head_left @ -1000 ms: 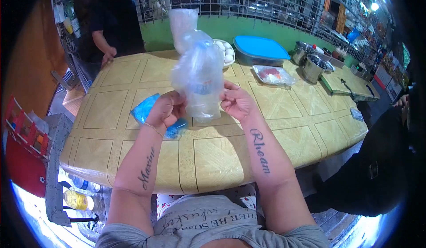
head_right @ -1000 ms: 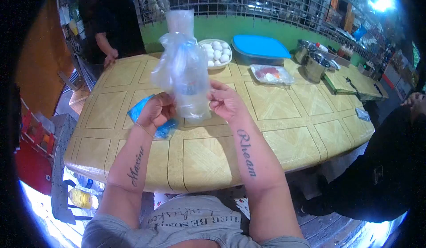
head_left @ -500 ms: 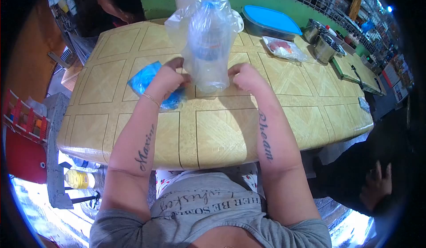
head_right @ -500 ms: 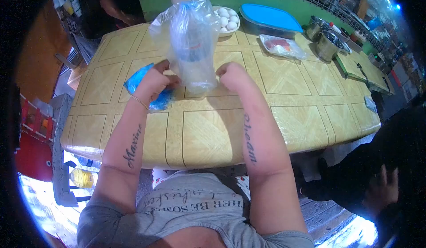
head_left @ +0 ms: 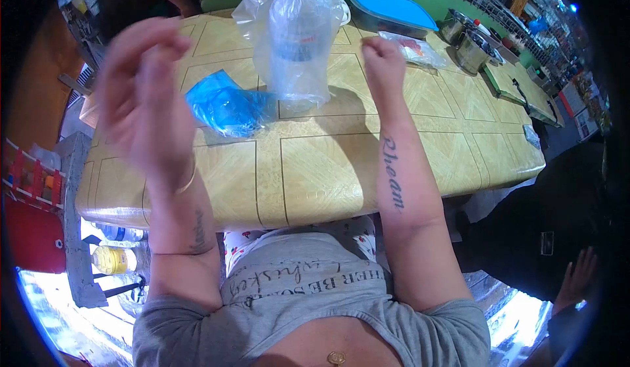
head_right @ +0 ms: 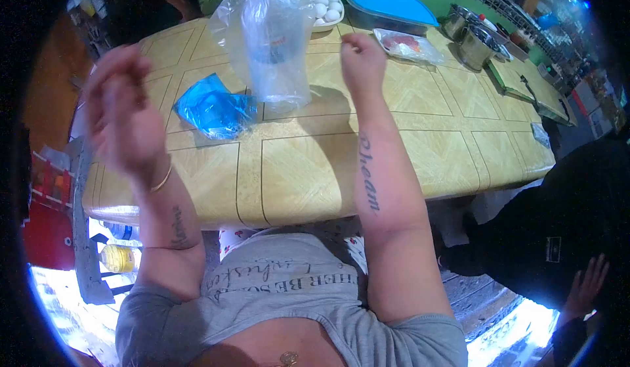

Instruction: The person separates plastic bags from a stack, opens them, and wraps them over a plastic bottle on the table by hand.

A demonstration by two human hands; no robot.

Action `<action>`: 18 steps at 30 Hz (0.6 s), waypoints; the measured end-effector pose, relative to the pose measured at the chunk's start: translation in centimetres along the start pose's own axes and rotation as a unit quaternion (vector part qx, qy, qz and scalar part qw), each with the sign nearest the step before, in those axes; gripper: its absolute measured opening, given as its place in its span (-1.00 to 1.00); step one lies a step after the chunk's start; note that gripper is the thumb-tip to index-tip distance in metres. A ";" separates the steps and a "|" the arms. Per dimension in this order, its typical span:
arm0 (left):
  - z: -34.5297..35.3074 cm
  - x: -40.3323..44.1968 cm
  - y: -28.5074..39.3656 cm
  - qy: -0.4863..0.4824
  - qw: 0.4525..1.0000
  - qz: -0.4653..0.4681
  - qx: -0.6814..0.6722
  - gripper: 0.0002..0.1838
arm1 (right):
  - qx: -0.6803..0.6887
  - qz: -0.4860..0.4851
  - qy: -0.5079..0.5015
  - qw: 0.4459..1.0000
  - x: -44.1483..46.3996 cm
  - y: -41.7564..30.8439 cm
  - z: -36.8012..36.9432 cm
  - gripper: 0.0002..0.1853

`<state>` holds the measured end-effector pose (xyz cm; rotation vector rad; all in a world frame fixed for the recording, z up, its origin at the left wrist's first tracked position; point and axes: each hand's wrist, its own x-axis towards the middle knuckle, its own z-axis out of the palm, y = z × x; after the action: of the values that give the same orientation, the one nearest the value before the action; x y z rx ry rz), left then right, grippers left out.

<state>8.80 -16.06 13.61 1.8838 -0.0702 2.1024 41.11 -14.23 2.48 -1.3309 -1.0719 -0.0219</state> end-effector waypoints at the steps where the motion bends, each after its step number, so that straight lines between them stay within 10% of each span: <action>1: -1.7 1.1 2.2 -0.056 0.997 0.045 0.028 -0.71 | 0.027 -0.026 0.047 0.998 0.7 -0.2 -0.6 -0.86; 8: -3.7 4.0 11.3 -0.185 0.921 0.340 0.046 -0.72 | 0.233 -0.126 0.274 0.925 -1.1 -12.6 -6.8 -0.91; 12: -4.1 4.6 12.9 -0.211 0.901 0.374 0.059 -0.73 | 0.232 -0.366 0.183 0.882 -4.4 -16.9 -12.0 -0.83; 18: -4.7 4.6 14.2 -0.222 0.891 0.389 0.068 -0.74 | 0.223 -0.424 0.085 0.874 -10.3 -23.4 -19.5 -0.75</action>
<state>0.17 -27.42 19.96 2.7079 -0.9500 2.0628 34.05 -42.29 16.49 -0.3631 -1.3349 -0.5070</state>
